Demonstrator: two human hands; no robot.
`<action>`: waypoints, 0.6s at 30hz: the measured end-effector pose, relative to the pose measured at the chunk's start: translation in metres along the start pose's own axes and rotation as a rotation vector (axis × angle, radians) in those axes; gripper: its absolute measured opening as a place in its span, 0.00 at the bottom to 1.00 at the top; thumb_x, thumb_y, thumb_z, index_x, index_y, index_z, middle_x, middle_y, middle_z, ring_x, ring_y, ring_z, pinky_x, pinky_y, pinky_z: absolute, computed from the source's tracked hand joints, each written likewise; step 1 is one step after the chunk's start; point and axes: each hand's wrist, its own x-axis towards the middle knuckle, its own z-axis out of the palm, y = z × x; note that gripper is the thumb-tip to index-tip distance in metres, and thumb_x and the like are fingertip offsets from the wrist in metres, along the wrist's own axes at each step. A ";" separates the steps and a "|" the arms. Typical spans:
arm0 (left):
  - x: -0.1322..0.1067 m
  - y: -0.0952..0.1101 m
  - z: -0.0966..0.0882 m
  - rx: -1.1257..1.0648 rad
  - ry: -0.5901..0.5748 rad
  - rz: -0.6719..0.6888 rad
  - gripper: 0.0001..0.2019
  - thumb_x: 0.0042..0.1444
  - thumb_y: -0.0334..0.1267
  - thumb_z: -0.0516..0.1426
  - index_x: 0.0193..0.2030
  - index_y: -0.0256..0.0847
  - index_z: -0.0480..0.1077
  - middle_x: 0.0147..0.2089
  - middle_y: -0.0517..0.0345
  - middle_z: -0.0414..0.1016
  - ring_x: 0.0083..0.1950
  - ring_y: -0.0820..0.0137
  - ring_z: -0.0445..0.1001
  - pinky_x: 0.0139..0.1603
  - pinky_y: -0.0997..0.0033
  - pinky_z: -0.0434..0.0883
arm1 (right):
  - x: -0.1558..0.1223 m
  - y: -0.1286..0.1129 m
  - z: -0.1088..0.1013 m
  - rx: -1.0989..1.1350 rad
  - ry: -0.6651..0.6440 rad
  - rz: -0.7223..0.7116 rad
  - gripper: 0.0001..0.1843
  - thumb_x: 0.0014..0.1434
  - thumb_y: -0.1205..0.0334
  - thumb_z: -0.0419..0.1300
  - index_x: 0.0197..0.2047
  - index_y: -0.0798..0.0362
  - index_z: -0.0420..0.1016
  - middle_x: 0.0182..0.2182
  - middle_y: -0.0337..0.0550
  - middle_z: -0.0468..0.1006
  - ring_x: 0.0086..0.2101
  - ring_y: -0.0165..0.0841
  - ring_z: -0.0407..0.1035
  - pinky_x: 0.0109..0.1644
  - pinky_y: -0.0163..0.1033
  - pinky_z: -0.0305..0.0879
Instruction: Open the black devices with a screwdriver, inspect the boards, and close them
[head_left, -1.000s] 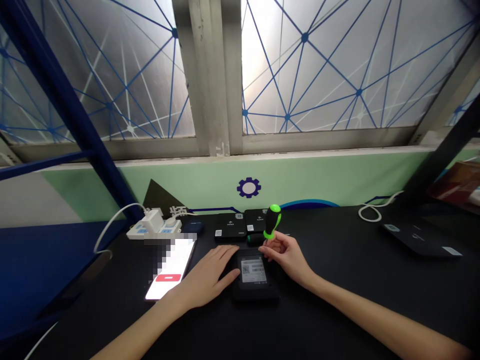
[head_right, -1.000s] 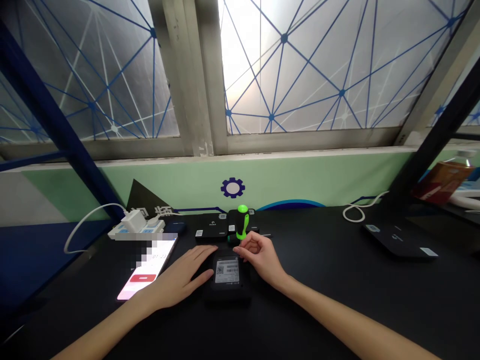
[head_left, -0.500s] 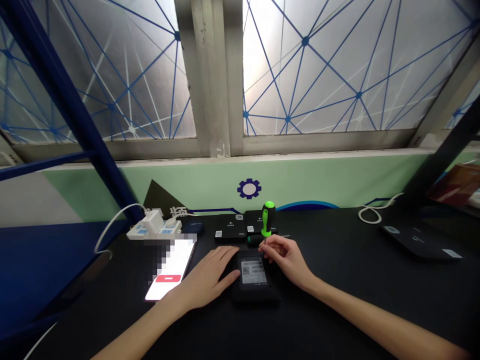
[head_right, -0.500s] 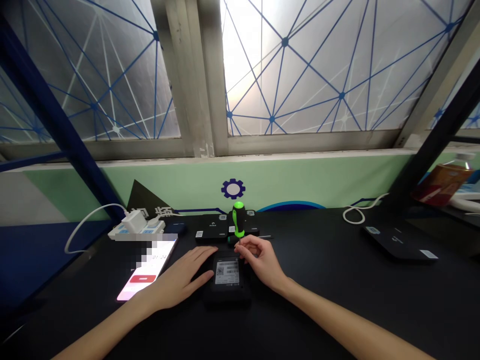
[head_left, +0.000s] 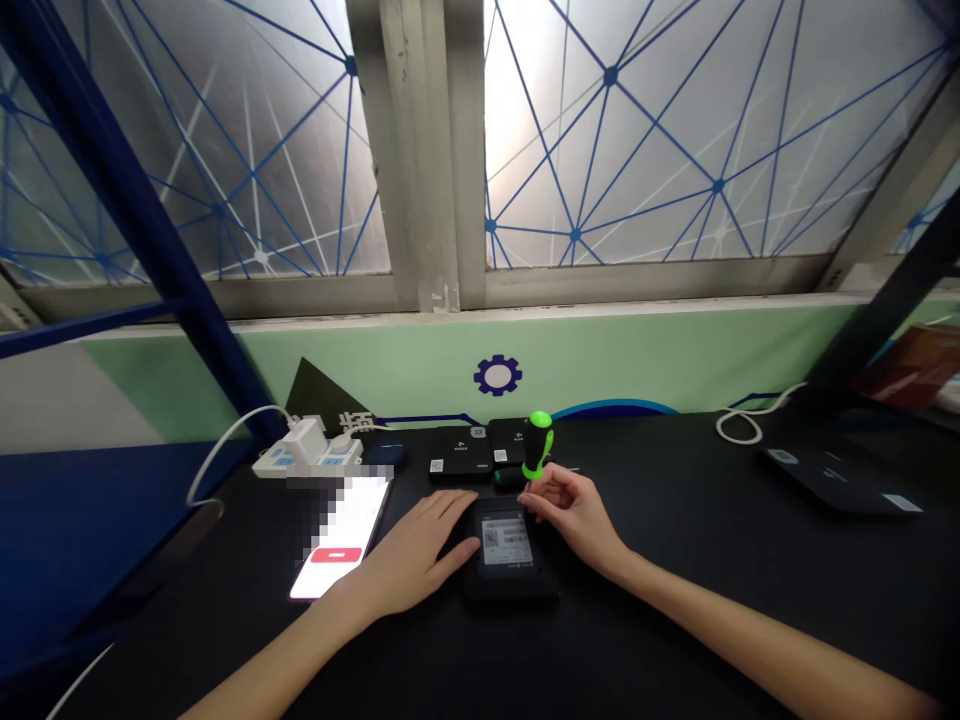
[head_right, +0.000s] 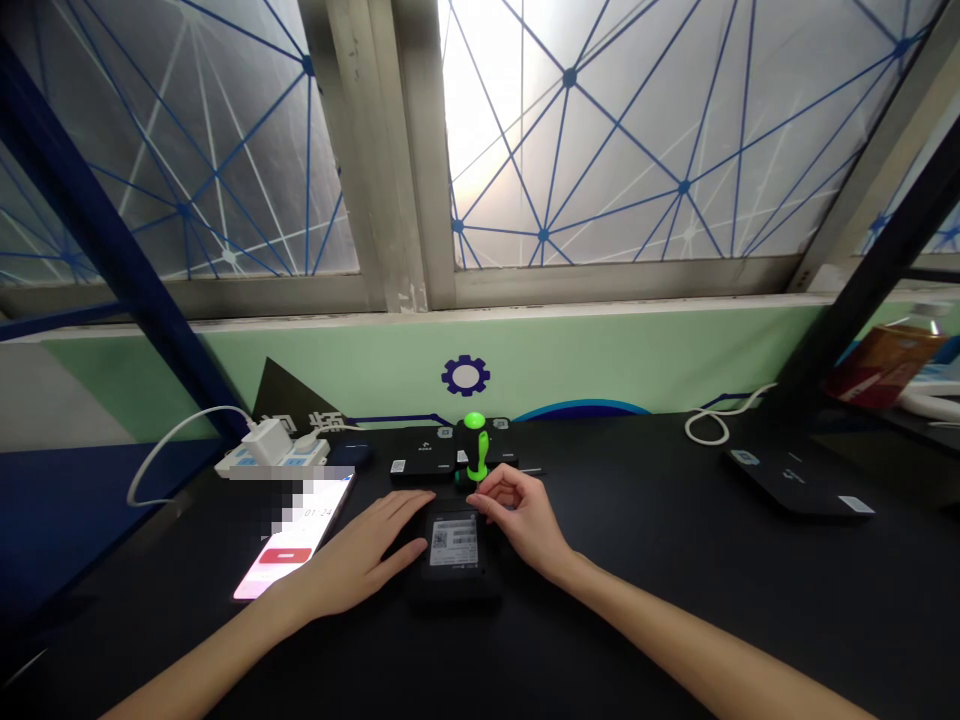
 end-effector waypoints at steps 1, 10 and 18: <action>0.000 0.000 0.000 -0.002 0.002 0.002 0.24 0.73 0.52 0.48 0.71 0.48 0.57 0.70 0.52 0.63 0.69 0.57 0.63 0.67 0.53 0.65 | 0.000 -0.001 0.000 0.000 -0.003 -0.003 0.16 0.55 0.52 0.72 0.31 0.53 0.72 0.25 0.37 0.75 0.26 0.29 0.69 0.31 0.34 0.68; 0.000 0.000 0.001 0.002 -0.006 -0.009 0.24 0.73 0.52 0.48 0.71 0.48 0.57 0.70 0.53 0.63 0.69 0.58 0.63 0.68 0.54 0.64 | -0.001 -0.002 0.000 -0.018 -0.027 -0.016 0.14 0.60 0.51 0.69 0.37 0.53 0.76 0.33 0.42 0.80 0.29 0.30 0.72 0.33 0.34 0.70; 0.000 0.000 0.000 0.007 0.000 0.000 0.24 0.73 0.52 0.48 0.71 0.49 0.57 0.70 0.53 0.63 0.69 0.57 0.63 0.68 0.54 0.64 | -0.001 -0.004 0.000 -0.071 -0.049 -0.024 0.15 0.63 0.49 0.65 0.40 0.53 0.77 0.33 0.44 0.80 0.30 0.31 0.72 0.34 0.35 0.70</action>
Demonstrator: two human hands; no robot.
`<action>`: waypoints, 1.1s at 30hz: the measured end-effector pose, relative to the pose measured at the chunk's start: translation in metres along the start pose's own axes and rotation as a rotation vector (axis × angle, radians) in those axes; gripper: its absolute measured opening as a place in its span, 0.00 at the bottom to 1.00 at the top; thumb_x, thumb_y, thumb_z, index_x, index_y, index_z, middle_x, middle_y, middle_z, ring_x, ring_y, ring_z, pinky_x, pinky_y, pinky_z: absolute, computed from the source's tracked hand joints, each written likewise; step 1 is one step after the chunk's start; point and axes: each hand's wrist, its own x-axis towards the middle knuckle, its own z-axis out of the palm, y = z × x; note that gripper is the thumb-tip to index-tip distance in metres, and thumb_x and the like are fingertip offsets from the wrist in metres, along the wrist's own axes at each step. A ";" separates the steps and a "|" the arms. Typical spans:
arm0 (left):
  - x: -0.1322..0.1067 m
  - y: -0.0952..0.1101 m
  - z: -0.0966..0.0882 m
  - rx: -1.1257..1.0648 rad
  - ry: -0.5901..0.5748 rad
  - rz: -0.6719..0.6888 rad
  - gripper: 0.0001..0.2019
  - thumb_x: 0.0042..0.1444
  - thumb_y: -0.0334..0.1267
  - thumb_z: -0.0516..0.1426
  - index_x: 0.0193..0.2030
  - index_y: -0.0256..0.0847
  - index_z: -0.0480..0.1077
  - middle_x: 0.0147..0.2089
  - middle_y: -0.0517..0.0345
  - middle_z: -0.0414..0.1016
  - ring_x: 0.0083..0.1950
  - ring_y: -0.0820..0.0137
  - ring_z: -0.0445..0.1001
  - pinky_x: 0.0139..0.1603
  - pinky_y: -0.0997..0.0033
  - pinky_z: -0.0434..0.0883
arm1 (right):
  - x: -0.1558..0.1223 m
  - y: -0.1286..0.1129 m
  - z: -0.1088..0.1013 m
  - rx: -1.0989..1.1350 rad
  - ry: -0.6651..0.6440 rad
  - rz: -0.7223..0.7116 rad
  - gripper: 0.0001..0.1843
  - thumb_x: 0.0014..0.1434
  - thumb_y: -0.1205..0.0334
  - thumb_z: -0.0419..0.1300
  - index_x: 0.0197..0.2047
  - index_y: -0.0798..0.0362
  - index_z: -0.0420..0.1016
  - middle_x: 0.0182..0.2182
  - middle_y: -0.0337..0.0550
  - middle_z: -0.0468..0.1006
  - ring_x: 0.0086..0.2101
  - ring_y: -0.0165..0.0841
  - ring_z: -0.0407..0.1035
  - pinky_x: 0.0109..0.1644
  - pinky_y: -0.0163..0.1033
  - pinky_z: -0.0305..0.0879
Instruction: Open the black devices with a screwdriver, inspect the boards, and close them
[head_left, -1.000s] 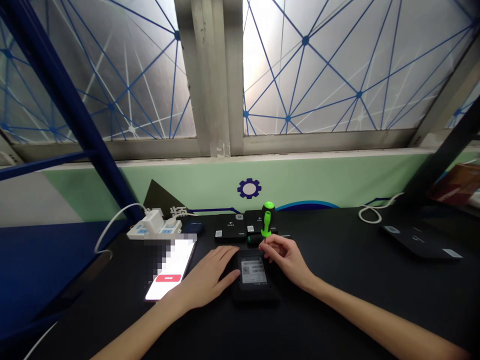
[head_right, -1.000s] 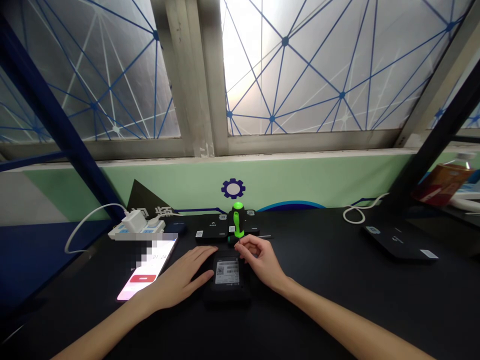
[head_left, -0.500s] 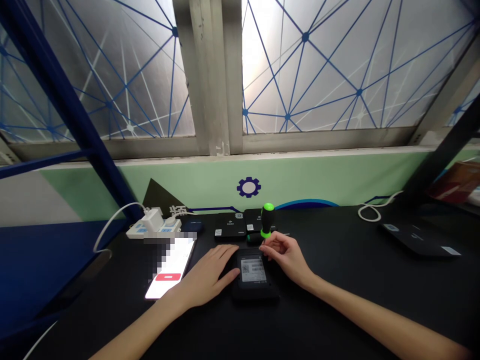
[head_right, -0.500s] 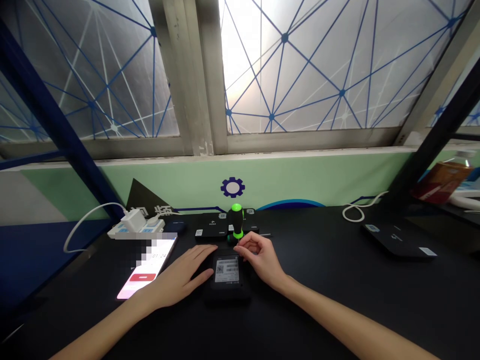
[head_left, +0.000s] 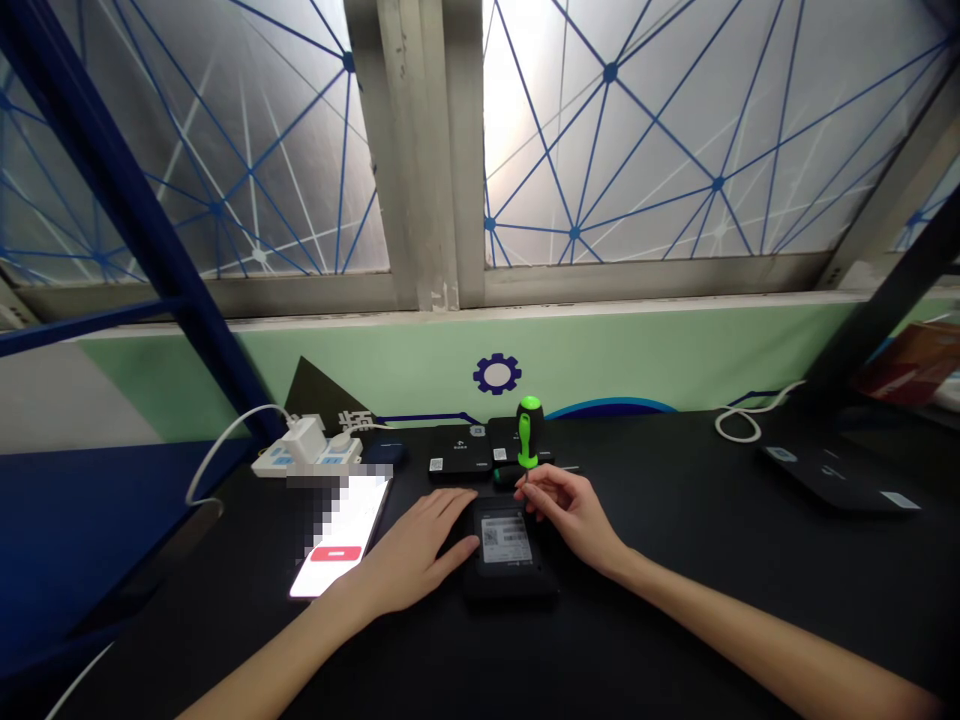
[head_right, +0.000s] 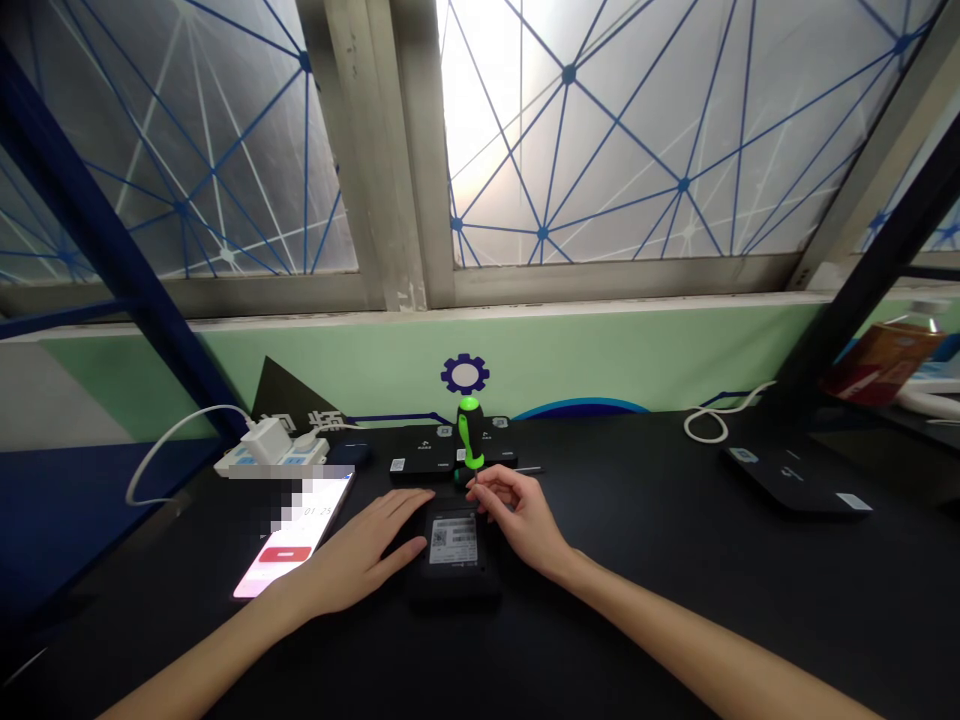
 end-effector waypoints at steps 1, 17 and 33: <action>0.000 0.000 0.000 0.000 -0.003 -0.002 0.24 0.73 0.52 0.48 0.71 0.48 0.57 0.70 0.52 0.63 0.69 0.57 0.63 0.68 0.54 0.64 | 0.000 0.000 0.000 0.002 0.001 0.002 0.15 0.63 0.49 0.65 0.40 0.53 0.76 0.33 0.44 0.80 0.30 0.32 0.72 0.34 0.36 0.70; -0.001 0.001 -0.001 -0.003 -0.020 -0.013 0.24 0.73 0.51 0.48 0.71 0.48 0.56 0.70 0.53 0.62 0.69 0.58 0.62 0.68 0.54 0.64 | 0.002 0.002 0.001 0.049 0.055 0.015 0.17 0.55 0.49 0.71 0.34 0.52 0.74 0.27 0.38 0.76 0.28 0.31 0.72 0.31 0.36 0.70; 0.000 0.000 0.000 -0.012 0.010 0.006 0.24 0.73 0.52 0.48 0.71 0.49 0.57 0.69 0.52 0.64 0.68 0.57 0.64 0.67 0.54 0.65 | 0.003 0.004 0.002 -0.015 0.031 0.009 0.18 0.55 0.47 0.71 0.35 0.53 0.76 0.28 0.39 0.77 0.27 0.31 0.70 0.32 0.37 0.70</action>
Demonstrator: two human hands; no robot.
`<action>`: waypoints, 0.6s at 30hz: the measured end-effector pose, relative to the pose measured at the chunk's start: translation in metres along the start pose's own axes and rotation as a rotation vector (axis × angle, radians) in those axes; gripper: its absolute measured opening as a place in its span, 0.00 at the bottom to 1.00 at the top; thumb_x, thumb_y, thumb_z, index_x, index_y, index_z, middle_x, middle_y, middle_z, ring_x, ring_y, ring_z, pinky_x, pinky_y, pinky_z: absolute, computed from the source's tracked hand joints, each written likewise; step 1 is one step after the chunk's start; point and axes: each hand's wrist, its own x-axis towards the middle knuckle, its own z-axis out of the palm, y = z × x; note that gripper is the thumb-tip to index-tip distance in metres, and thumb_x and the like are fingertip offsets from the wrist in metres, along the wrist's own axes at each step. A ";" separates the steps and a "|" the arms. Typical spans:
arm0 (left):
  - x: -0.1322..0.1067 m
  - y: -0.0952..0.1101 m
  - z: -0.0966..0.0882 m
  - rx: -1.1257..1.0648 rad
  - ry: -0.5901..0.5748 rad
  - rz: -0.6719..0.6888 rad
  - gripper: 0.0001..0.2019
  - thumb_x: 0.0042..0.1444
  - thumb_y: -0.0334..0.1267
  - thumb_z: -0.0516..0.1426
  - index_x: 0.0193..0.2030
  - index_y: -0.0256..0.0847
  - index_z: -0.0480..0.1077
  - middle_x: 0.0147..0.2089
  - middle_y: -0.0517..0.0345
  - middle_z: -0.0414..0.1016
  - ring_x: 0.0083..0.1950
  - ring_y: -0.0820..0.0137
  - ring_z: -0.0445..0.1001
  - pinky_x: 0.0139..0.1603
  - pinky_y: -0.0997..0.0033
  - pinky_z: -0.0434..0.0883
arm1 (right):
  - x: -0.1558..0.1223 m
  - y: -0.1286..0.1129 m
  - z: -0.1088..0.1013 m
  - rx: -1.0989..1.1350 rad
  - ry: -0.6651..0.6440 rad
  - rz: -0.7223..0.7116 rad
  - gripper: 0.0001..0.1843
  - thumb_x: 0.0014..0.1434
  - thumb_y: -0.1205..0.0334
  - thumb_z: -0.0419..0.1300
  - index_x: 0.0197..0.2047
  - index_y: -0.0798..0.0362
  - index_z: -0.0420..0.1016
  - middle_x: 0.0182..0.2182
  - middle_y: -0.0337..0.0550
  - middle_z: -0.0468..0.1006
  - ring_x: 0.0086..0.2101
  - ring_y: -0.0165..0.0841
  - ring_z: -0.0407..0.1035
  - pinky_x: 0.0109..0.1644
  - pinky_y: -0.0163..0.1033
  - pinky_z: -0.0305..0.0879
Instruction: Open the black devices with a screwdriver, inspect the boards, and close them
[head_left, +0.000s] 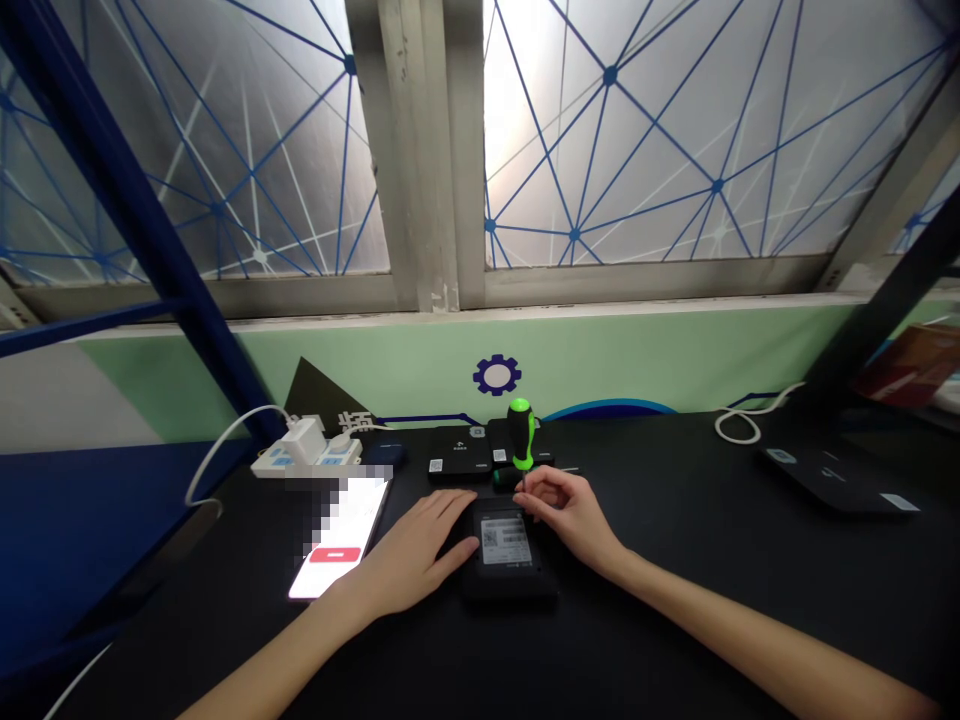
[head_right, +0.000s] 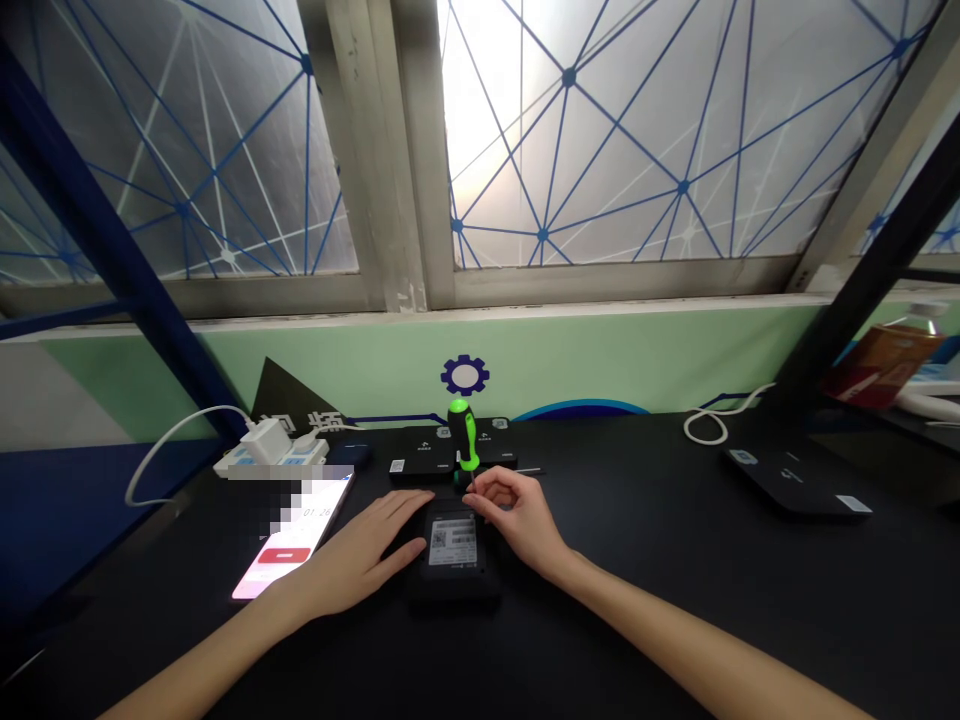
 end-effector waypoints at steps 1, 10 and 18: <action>0.000 0.000 0.000 -0.001 0.002 0.000 0.24 0.73 0.52 0.48 0.71 0.49 0.57 0.69 0.52 0.64 0.68 0.57 0.64 0.67 0.54 0.65 | 0.001 0.001 0.000 0.008 0.007 0.007 0.18 0.53 0.47 0.72 0.34 0.53 0.76 0.26 0.38 0.76 0.26 0.31 0.70 0.32 0.37 0.70; -0.001 -0.002 0.001 0.000 -0.009 -0.006 0.24 0.73 0.52 0.48 0.72 0.49 0.56 0.70 0.52 0.63 0.69 0.57 0.63 0.67 0.54 0.65 | -0.001 0.002 0.000 -0.003 0.015 -0.028 0.17 0.57 0.47 0.69 0.34 0.52 0.74 0.28 0.39 0.77 0.28 0.31 0.71 0.32 0.36 0.71; 0.000 -0.001 0.001 0.000 -0.004 0.002 0.24 0.73 0.51 0.48 0.72 0.49 0.56 0.70 0.52 0.63 0.69 0.57 0.63 0.67 0.54 0.65 | -0.005 -0.002 -0.001 -0.104 -0.020 -0.072 0.15 0.64 0.48 0.63 0.40 0.52 0.78 0.34 0.45 0.81 0.32 0.35 0.74 0.36 0.38 0.73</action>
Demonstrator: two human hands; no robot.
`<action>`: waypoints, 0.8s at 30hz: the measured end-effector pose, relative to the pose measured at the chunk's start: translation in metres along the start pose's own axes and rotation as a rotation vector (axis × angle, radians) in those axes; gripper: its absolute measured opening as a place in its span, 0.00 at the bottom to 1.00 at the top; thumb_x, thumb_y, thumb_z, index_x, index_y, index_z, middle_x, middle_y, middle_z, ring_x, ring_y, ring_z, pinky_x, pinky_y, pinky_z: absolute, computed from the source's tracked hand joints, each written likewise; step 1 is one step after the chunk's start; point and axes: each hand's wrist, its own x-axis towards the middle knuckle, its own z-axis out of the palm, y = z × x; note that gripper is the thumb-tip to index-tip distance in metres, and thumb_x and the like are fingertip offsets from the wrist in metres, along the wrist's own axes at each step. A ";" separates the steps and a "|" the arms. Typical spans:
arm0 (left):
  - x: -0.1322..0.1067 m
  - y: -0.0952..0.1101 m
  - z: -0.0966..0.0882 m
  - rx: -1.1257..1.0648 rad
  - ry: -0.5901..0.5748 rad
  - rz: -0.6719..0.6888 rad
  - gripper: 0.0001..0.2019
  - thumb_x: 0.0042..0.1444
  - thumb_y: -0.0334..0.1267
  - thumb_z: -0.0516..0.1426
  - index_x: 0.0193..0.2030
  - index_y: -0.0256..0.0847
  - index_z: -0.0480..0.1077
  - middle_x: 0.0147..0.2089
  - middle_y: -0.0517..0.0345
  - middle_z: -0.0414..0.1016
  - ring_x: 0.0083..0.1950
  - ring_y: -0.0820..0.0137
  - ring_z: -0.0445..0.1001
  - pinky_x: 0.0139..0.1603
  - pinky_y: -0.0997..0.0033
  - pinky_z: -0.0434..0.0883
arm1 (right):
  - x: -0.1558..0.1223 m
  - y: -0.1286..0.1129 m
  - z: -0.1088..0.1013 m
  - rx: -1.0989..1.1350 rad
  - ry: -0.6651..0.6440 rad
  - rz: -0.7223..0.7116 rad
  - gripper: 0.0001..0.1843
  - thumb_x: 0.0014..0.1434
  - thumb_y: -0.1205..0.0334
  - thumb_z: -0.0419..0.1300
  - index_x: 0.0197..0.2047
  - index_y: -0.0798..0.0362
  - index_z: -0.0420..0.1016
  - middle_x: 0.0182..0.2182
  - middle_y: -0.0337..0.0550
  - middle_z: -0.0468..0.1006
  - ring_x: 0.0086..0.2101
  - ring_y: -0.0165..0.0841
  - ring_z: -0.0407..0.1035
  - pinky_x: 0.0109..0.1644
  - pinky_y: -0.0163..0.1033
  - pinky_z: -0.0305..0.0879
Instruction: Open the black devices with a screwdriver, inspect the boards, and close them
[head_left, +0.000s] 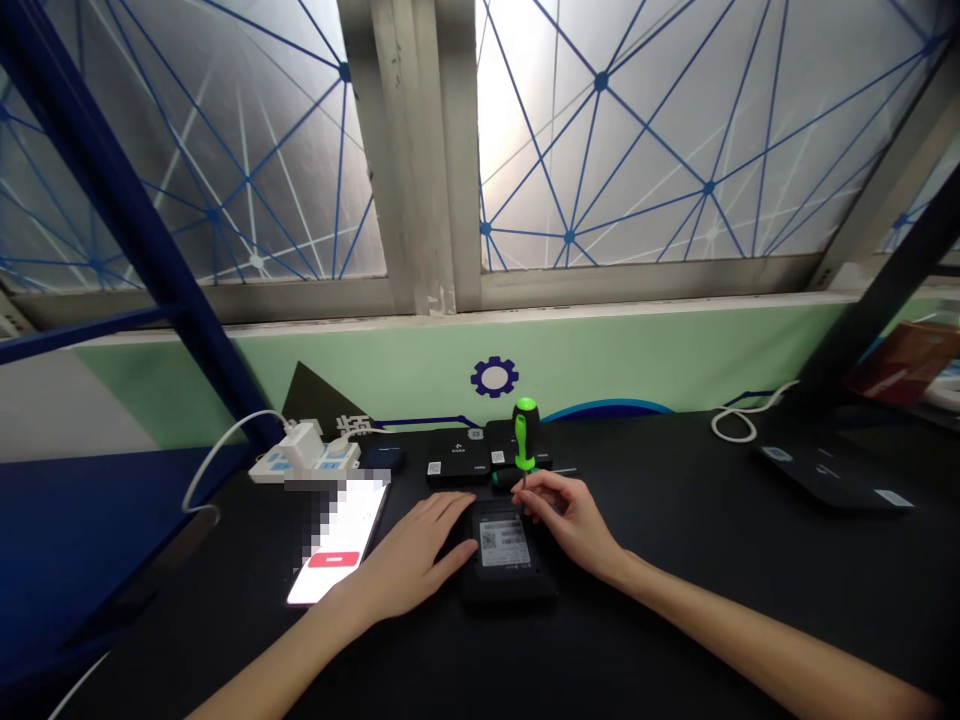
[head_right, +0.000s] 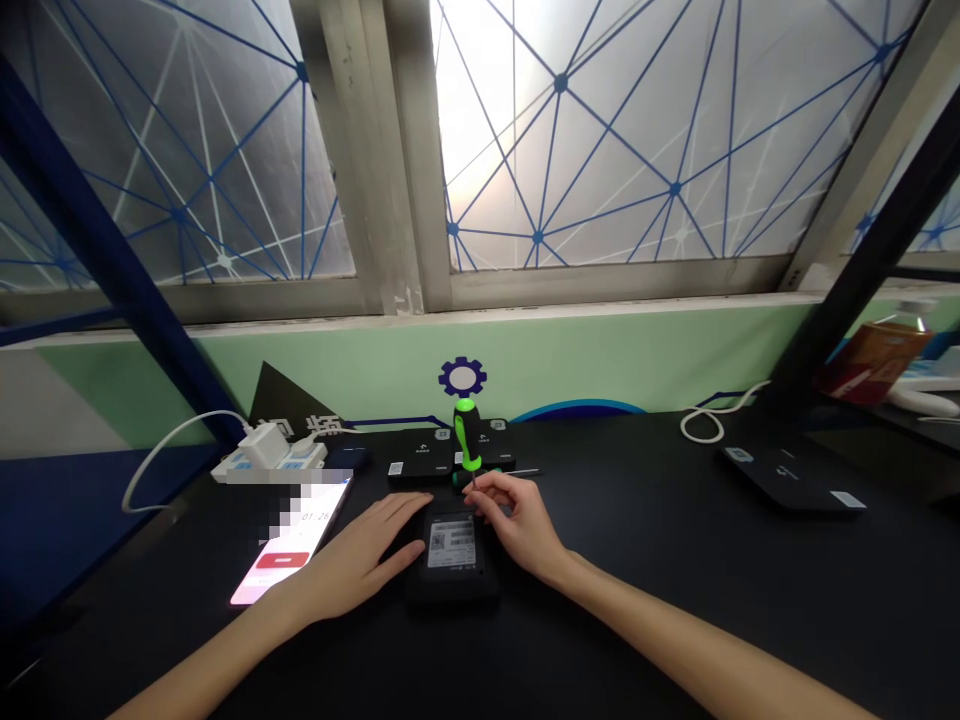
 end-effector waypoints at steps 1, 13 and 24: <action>0.000 0.000 0.000 0.000 0.001 0.002 0.24 0.73 0.51 0.48 0.72 0.49 0.56 0.70 0.52 0.63 0.69 0.57 0.63 0.67 0.54 0.65 | 0.000 0.000 0.000 0.002 0.000 0.000 0.15 0.65 0.48 0.63 0.41 0.52 0.78 0.34 0.45 0.81 0.32 0.35 0.74 0.36 0.38 0.73; 0.000 0.003 -0.003 0.004 -0.017 -0.013 0.24 0.73 0.51 0.48 0.71 0.48 0.56 0.70 0.53 0.63 0.69 0.58 0.63 0.68 0.55 0.64 | -0.001 -0.003 0.000 0.028 -0.013 -0.011 0.15 0.68 0.49 0.59 0.43 0.52 0.78 0.34 0.44 0.79 0.30 0.32 0.70 0.36 0.37 0.69; 0.000 0.001 -0.002 0.010 -0.030 -0.017 0.24 0.73 0.51 0.48 0.71 0.48 0.56 0.71 0.53 0.62 0.70 0.58 0.62 0.69 0.54 0.63 | 0.001 -0.001 0.000 0.070 -0.004 0.009 0.15 0.65 0.49 0.63 0.38 0.53 0.76 0.30 0.41 0.77 0.28 0.31 0.70 0.34 0.35 0.70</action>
